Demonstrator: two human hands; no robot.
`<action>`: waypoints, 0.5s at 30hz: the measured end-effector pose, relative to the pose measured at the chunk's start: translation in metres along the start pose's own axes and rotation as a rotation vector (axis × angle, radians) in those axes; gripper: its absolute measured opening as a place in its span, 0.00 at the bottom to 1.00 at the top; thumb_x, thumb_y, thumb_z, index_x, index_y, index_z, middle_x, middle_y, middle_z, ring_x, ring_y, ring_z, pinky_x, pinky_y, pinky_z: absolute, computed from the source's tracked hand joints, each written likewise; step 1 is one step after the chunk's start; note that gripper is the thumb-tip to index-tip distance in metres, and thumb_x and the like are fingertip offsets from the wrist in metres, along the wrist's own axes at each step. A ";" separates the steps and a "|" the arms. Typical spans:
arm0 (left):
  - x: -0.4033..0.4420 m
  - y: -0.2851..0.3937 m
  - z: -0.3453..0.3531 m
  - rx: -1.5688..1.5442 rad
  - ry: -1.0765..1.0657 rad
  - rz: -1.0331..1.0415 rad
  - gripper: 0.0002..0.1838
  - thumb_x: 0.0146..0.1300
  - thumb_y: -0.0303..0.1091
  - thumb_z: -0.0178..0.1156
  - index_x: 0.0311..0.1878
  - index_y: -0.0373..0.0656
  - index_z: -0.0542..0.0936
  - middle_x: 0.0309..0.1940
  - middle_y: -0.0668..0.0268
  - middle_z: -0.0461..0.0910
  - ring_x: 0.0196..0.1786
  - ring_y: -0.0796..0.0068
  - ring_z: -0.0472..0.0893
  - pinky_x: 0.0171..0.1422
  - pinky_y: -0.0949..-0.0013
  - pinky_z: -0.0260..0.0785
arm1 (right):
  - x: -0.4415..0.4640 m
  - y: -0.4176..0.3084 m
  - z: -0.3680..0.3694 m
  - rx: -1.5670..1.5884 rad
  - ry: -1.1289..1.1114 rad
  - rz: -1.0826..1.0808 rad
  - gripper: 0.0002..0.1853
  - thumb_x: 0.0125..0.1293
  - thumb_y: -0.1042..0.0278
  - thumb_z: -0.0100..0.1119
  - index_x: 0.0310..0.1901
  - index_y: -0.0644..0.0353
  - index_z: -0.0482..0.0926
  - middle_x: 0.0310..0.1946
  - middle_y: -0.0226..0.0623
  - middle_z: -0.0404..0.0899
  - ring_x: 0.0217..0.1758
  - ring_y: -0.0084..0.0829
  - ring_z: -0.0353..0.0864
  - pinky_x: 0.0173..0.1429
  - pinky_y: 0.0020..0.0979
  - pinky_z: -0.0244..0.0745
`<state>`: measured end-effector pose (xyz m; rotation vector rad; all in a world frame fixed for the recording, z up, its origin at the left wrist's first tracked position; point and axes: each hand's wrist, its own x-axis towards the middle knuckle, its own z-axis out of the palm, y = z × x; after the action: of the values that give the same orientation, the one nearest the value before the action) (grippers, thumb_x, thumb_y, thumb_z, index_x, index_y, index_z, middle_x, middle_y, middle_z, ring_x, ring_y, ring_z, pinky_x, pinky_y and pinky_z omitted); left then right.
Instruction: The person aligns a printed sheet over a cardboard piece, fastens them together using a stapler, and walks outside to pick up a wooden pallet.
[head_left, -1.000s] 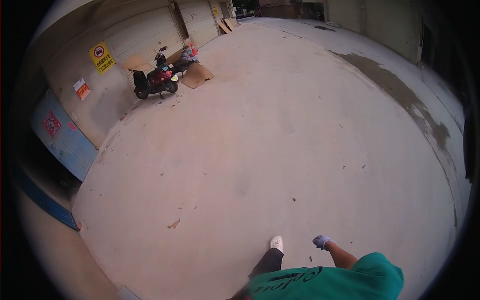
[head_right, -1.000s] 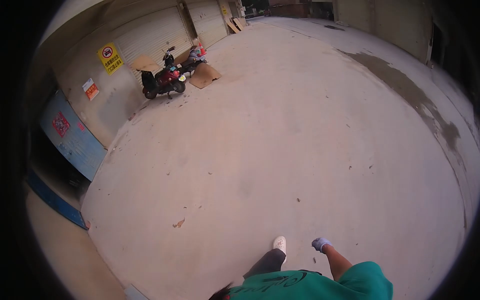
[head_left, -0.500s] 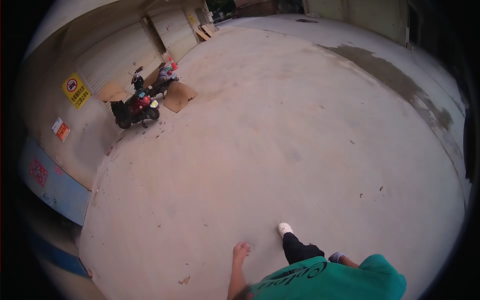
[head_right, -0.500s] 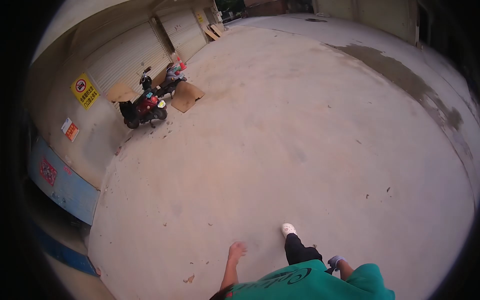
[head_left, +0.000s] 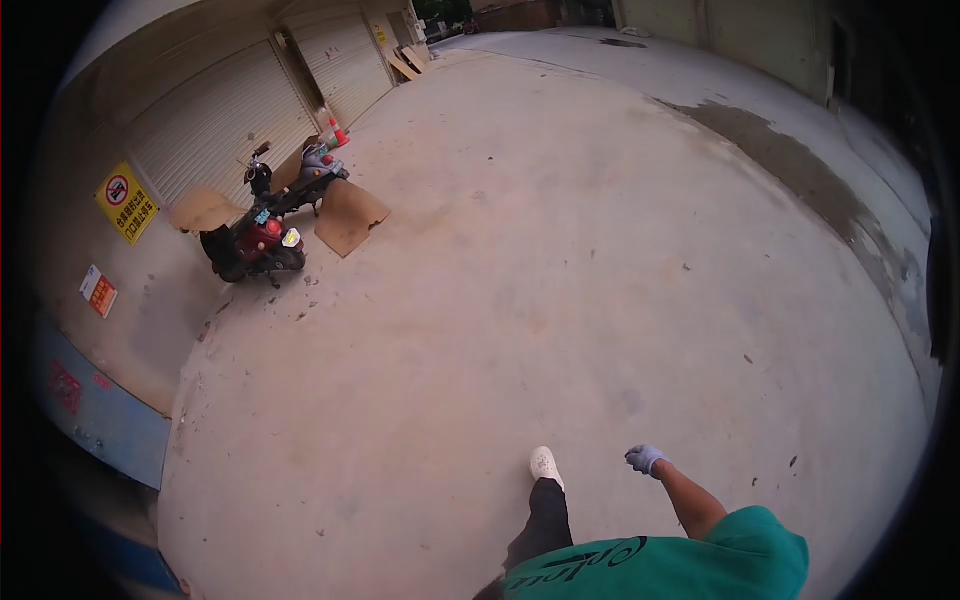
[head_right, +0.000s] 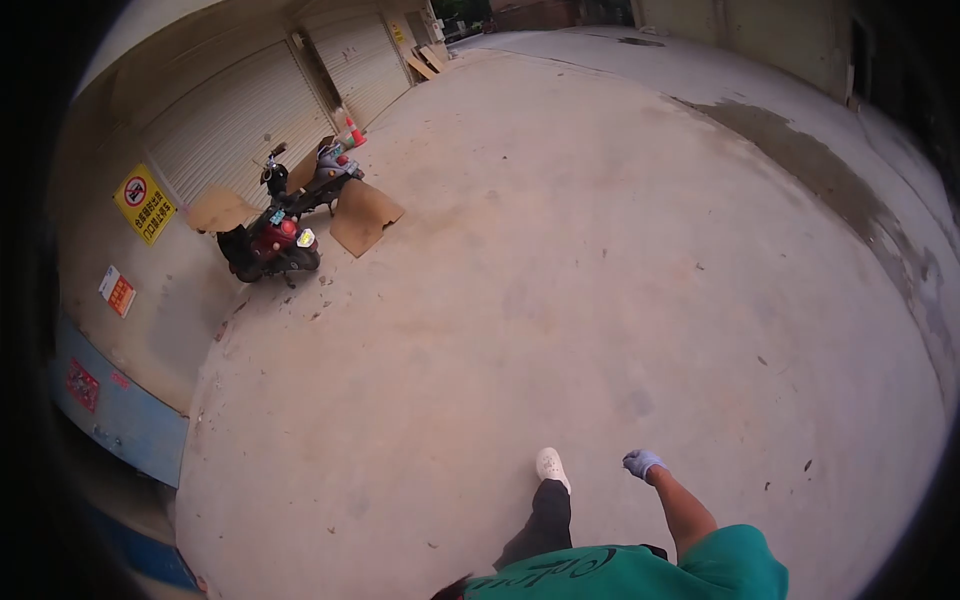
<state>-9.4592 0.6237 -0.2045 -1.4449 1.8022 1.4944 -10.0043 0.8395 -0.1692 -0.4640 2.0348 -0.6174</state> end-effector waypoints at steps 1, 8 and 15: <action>0.015 0.002 -0.021 0.064 0.005 -0.011 0.21 0.54 0.47 0.49 0.45 0.42 0.74 0.29 0.63 0.76 0.32 0.64 0.76 0.33 0.63 0.67 | 0.025 -0.013 -0.009 -0.004 0.003 0.004 0.13 0.55 0.62 0.47 0.40 0.56 0.76 0.26 0.29 0.74 0.23 0.22 0.71 0.23 0.25 0.66; 0.191 0.229 -0.126 -0.955 -0.088 -0.154 0.13 0.53 0.32 0.50 0.41 0.38 0.70 0.34 0.57 0.73 0.31 0.58 0.76 0.31 0.60 0.71 | 0.116 -0.069 -0.074 -0.372 -0.299 0.170 0.13 0.55 0.60 0.47 0.36 0.57 0.76 0.35 0.38 0.76 0.33 0.34 0.76 0.31 0.34 0.73; 0.348 0.590 -0.243 -0.495 0.131 0.179 0.14 0.54 0.35 0.52 0.44 0.40 0.70 0.30 0.64 0.75 0.31 0.72 0.76 0.29 0.70 0.70 | 0.268 -0.138 -0.148 -0.054 -0.234 0.376 0.11 0.59 0.63 0.46 0.38 0.59 0.74 0.35 0.32 0.75 0.33 0.27 0.77 0.28 0.31 0.75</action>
<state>-10.0362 0.1919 -0.1089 -1.6681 1.7496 2.0925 -10.2542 0.6181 -0.2025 -0.1661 1.8520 -0.2666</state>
